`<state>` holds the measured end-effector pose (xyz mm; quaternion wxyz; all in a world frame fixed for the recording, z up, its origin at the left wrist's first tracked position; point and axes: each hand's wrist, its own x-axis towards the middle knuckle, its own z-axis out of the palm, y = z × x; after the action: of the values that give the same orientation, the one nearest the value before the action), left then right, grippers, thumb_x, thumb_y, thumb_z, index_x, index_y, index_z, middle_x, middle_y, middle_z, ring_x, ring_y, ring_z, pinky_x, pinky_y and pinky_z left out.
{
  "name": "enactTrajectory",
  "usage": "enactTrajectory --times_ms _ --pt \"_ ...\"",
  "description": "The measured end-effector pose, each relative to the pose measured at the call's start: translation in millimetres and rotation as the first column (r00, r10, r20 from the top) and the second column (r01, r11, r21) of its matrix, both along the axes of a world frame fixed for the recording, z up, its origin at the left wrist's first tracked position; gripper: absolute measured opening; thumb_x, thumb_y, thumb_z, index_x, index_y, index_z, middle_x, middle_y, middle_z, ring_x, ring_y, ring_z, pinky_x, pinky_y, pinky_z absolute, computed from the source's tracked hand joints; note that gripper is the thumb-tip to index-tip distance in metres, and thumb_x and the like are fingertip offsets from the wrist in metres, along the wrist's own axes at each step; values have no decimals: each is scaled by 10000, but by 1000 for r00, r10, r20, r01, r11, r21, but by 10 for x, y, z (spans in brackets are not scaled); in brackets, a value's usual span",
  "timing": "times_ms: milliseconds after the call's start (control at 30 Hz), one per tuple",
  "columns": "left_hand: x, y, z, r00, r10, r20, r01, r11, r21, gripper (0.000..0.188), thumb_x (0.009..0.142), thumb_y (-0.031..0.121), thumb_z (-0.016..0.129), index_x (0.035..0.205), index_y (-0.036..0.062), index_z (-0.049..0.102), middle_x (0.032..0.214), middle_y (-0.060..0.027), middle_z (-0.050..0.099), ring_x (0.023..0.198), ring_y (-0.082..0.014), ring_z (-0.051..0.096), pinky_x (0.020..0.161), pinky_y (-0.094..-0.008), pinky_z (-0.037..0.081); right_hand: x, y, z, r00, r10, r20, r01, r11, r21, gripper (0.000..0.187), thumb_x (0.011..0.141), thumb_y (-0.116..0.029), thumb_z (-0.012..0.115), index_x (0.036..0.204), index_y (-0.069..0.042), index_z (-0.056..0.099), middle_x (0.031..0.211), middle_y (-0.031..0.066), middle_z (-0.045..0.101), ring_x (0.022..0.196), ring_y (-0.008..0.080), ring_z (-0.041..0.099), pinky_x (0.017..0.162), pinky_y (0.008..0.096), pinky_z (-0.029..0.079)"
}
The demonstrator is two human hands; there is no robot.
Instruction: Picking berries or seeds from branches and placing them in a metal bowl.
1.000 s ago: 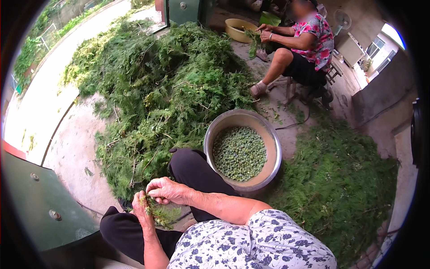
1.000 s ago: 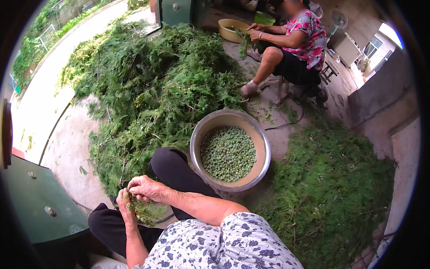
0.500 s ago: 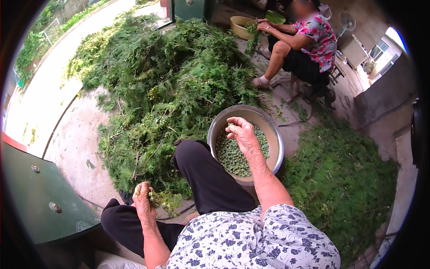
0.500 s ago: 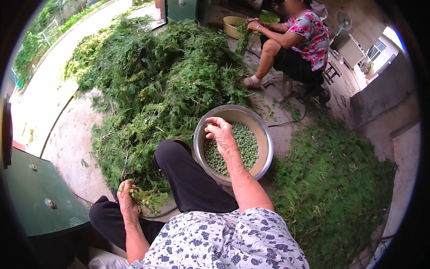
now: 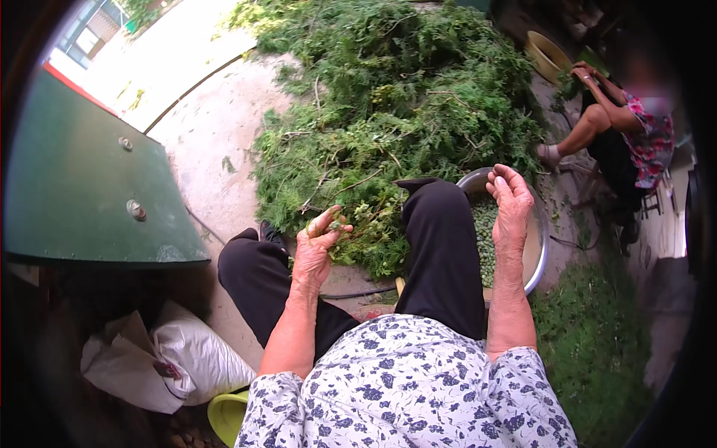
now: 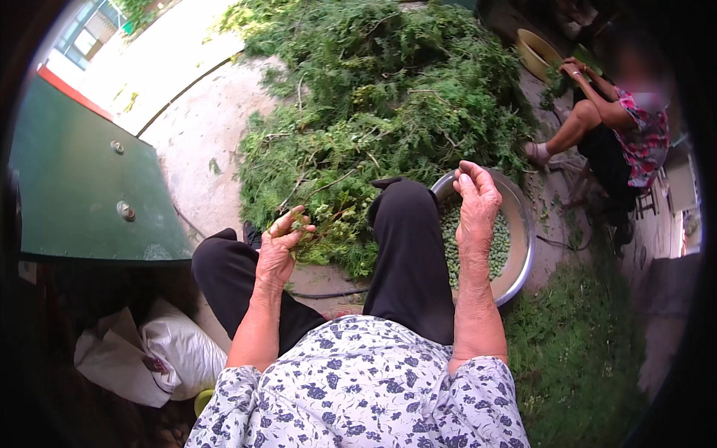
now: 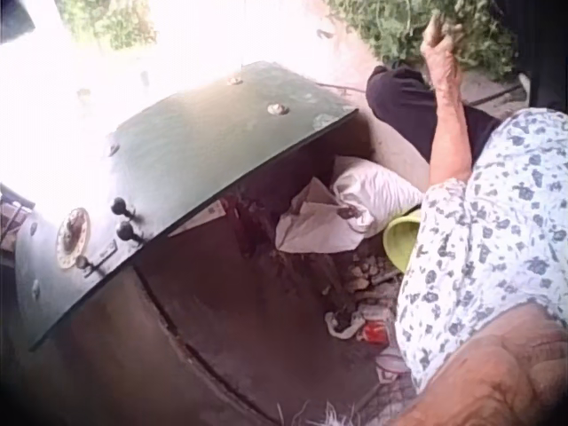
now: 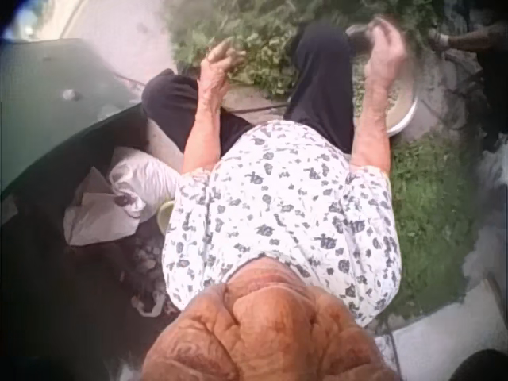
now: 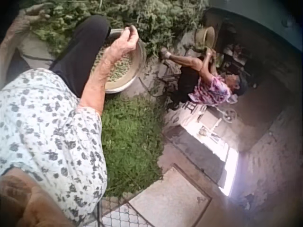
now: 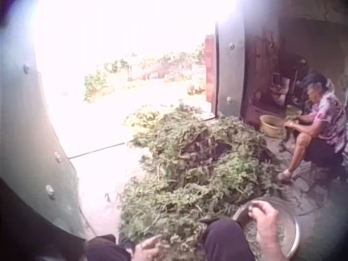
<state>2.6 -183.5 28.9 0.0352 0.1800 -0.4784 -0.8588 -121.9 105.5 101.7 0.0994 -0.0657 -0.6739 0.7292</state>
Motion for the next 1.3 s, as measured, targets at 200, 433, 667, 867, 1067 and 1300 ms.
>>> enactTrajectory --times_ms 200,433,667,867,1067,1300 --pt "134 -77 42 993 121 2 -121 992 36 384 803 14 599 1178 -6 518 983 -76 589 823 -175 602 755 -272 485 286 -1159 -48 846 528 77 -519 848 -112 157 874 -29 509 1002 16 588 872 41 598 733 80 580 607 202 477" --pt "173 -111 -46 993 119 16 -119 993 -4 354 803 4 583 1153 -16 535 964 -51 589 841 -133 574 751 -245 472 793 -1493 -190 734 625 -264 -357 687 633 250 653 4 675 889 -61 629 838 60 541 804 236 513 725 333 418" --pt "171 -27 -89 997 61 56 -54 991 -124 257 815 36 572 1068 -5 591 938 -26 588 839 -84 518 722 -218 437 808 -1617 -315 608 759 -234 -322 505 801 395 606 -41 694 990 -91 616 859 51 533 820 233 499 732 357 399" --pt "163 30 -109 992 -48 114 65 987 -150 204 829 5 549 1028 -11 593 929 -23 599 834 -81 533 767 -222 432 751 -1576 -465 708 694 -130 -517 635 573 307 683 23 641 979 -55 614 812 77 586 764 238 569 683 322 457" --pt "164 55 -91 984 -148 97 162 974 -159 271 789 122 668 1016 -13 607 848 3 605 781 -63 535 721 -219 437 713 -1523 -529 762 644 -62 -568 712 414 188 715 41 628 892 -19 644 784 76 590 708 177 588 643 271 465" --pt "157 90 -48 995 -55 86 80 944 -320 190 782 132 671 904 -12 653 768 6 606 704 -58 532 647 -214 433 672 -1524 -532 756 655 8 -593 680 431 93 771 -12 607 859 -7 637 753 58 590 650 152 560 595 255 441"
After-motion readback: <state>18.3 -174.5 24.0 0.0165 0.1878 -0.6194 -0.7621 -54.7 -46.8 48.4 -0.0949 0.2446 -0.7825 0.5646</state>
